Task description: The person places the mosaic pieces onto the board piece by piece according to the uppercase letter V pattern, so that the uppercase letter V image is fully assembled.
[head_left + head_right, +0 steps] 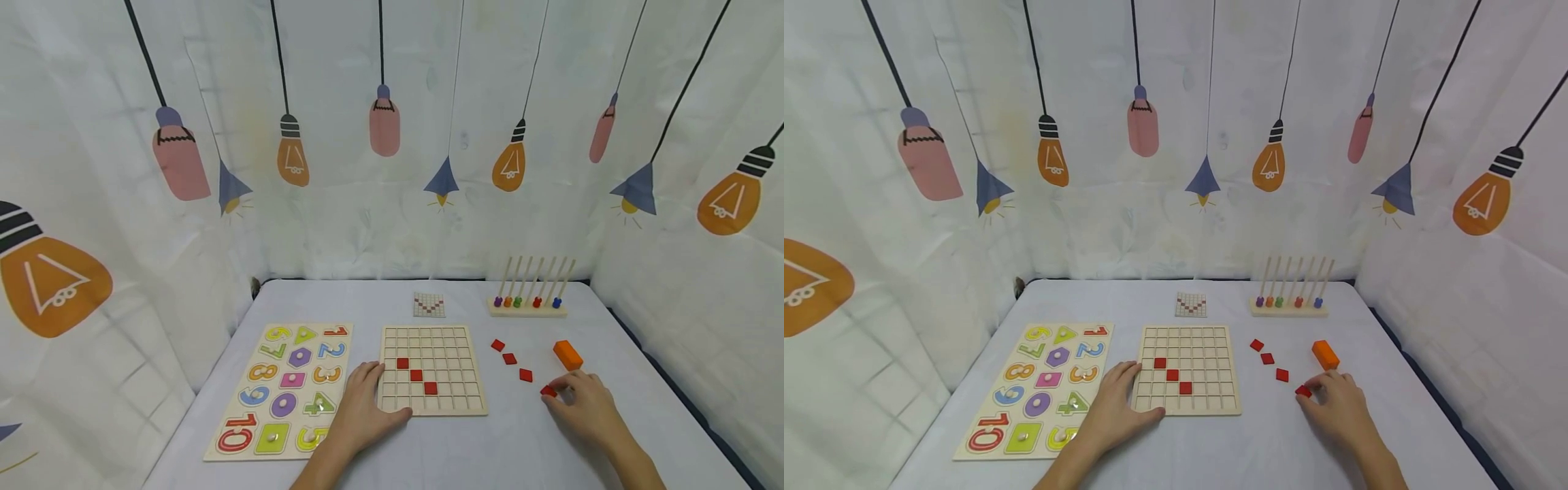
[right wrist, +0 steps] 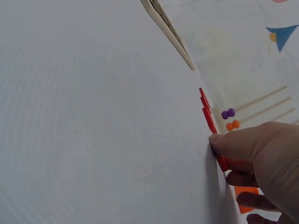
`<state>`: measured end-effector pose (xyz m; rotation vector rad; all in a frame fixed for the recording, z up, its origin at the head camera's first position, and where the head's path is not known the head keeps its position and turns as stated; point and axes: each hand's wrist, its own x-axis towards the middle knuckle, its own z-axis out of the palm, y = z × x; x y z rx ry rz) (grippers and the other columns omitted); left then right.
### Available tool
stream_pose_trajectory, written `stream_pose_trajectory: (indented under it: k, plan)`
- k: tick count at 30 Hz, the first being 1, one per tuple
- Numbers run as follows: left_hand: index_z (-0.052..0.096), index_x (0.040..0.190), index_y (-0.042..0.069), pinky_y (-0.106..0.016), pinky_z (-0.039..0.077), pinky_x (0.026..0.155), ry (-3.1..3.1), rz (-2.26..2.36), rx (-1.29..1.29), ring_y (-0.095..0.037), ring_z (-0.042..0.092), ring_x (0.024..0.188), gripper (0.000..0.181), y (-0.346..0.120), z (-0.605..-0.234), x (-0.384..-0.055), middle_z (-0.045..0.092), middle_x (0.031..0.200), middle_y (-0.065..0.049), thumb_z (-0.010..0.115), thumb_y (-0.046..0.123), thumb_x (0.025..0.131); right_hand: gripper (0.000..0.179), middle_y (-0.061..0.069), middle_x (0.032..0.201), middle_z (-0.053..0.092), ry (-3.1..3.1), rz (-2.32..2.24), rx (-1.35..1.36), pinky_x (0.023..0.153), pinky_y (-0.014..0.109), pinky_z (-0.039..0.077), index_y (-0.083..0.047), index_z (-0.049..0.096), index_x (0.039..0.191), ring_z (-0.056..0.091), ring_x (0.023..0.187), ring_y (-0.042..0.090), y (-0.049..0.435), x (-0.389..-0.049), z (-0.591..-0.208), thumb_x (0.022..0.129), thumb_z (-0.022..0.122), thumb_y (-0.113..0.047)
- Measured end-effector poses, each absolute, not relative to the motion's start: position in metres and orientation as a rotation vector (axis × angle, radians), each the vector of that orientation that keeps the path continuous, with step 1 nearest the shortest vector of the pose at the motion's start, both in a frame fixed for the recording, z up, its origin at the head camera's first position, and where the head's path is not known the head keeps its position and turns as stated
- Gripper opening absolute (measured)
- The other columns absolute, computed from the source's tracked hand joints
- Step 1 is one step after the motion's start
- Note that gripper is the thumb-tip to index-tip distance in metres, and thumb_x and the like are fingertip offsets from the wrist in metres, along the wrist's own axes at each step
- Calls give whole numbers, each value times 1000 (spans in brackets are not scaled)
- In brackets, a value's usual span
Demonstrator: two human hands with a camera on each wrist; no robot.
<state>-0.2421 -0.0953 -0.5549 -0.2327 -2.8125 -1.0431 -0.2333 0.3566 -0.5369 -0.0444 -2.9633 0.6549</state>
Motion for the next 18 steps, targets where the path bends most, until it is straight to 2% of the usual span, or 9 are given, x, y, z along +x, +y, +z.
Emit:
stream_pose_trajectory:
  k: [6,14,18]
  plan:
    - [59,158,6,-62,44,129,-2805,-1051,-232,-38,45,157,111,-96,-554,-242,56,162,-10,93,68,72,24,7,116,75,-2940,643,-23,92,53,53,-15,83,105,58,108,28,355,-231,-538,92,90,-34]
    - [58,159,7,-61,44,129,-2814,-1057,-234,-38,45,157,113,-96,-556,-242,55,162,-11,93,70,72,25,9,115,77,-2945,618,-35,94,59,54,-13,84,106,60,108,30,352,-230,-533,92,90,-33]
    - [58,159,7,-61,44,128,-2810,-1051,-235,-37,45,157,113,-96,-556,-242,55,162,-10,93,70,72,26,3,111,78,-2930,626,-48,87,49,55,-16,84,112,59,106,27,350,-232,-531,95,88,-35]
